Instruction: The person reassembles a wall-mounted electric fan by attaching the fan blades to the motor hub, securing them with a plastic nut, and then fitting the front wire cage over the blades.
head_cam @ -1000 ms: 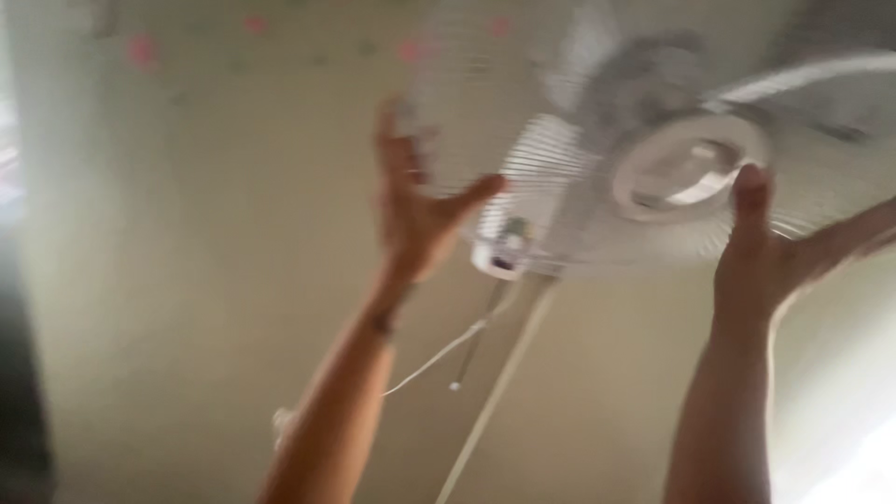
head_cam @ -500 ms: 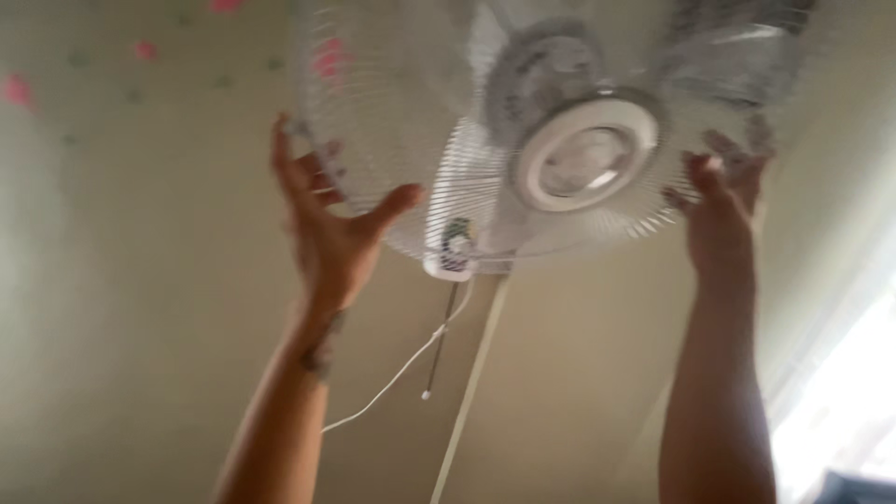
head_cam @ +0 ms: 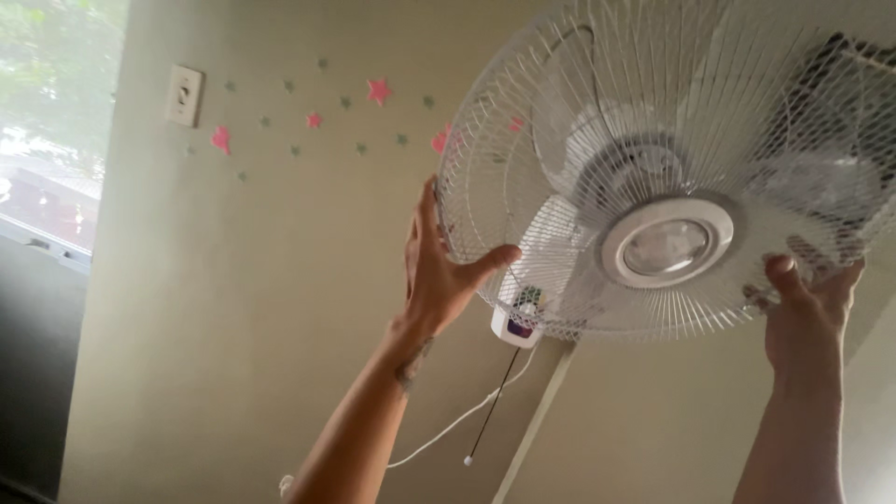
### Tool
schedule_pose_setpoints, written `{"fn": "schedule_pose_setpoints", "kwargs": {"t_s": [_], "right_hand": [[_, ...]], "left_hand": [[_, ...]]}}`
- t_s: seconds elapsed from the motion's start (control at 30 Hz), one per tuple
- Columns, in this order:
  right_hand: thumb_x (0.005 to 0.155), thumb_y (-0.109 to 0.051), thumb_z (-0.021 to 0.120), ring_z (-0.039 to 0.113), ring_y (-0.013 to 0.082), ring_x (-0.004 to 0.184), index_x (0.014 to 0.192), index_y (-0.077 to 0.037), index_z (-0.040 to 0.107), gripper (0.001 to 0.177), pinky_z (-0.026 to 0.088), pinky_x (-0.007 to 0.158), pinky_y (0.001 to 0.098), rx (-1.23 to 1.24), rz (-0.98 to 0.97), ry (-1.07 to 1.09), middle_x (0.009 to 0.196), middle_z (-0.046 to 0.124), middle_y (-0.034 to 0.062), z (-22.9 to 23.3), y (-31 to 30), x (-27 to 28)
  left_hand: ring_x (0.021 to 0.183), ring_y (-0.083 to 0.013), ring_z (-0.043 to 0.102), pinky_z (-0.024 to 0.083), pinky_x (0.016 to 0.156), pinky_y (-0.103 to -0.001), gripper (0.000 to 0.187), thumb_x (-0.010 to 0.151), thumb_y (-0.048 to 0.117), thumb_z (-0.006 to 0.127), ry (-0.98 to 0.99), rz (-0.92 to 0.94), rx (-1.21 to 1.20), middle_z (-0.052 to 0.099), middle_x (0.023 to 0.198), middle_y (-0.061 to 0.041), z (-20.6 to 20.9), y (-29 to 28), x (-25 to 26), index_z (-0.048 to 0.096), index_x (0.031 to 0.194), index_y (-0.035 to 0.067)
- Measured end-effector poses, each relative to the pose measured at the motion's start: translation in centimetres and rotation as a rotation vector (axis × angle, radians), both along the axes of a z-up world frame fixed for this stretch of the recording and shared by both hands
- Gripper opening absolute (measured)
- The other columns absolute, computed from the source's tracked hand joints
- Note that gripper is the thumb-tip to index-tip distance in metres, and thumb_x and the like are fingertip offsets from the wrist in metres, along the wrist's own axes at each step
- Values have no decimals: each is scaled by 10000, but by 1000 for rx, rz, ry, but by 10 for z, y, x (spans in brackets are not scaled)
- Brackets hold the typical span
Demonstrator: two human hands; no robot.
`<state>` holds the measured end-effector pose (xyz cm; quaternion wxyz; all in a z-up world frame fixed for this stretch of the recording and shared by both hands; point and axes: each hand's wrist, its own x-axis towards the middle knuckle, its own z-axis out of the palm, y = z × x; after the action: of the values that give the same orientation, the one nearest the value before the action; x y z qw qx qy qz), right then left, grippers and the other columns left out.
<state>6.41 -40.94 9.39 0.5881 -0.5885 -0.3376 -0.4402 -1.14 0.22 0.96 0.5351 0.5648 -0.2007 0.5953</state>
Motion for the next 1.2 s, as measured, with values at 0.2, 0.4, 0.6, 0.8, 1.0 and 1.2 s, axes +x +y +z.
{"fn": "schedule_pose_setpoints", "kwargs": {"t_s": [0.2,0.4,0.6,0.8,1.0,1.2], "right_hand": [[1044,-63,763,416,378,1521,1727,-180,121,945,486,1171,549,-1,104,-59,1732,332,189,-2,-9,15],[1036,-57,759,343,394,1573,1663,-136,45,953,413,1191,552,12,29,-39,1701,219,181,-1,-5,12],[1021,-46,719,452,372,1545,1649,-95,205,814,504,1178,512,-6,68,-46,1697,395,185,0,3,-1],[1025,-152,680,509,352,1463,1653,-128,248,763,533,1094,523,19,-20,75,1638,459,157,5,12,-6],[943,-198,784,406,357,1425,1621,-151,143,934,403,1086,555,40,-342,-17,1638,301,154,9,29,-41],[762,-578,920,112,461,1591,1647,-61,-8,1383,218,1292,695,-249,-559,-364,1661,-3,280,-71,143,-82]], "left_hand": [[1297,-409,590,522,1063,-502,1251,675,507,909,-29,99,126,521,1462,-290,6,14,-1,196,1572,6],[1065,-340,699,574,924,-421,1141,737,552,870,22,231,277,654,1238,-243,10,31,-3,258,1495,-43],[1016,-188,735,569,895,-333,520,1062,412,592,110,-607,-99,780,1137,-129,17,82,25,731,1280,-39],[1030,-178,652,563,909,-394,401,984,380,651,179,-1136,-194,686,1127,-78,13,80,70,647,1210,49],[1017,-150,639,571,891,-381,412,1004,426,616,71,-1034,-123,684,1109,-42,7,65,57,655,1182,56],[993,-124,653,570,885,-358,500,1052,505,497,42,-804,-129,705,1079,-34,5,48,48,644,1220,58]]}}
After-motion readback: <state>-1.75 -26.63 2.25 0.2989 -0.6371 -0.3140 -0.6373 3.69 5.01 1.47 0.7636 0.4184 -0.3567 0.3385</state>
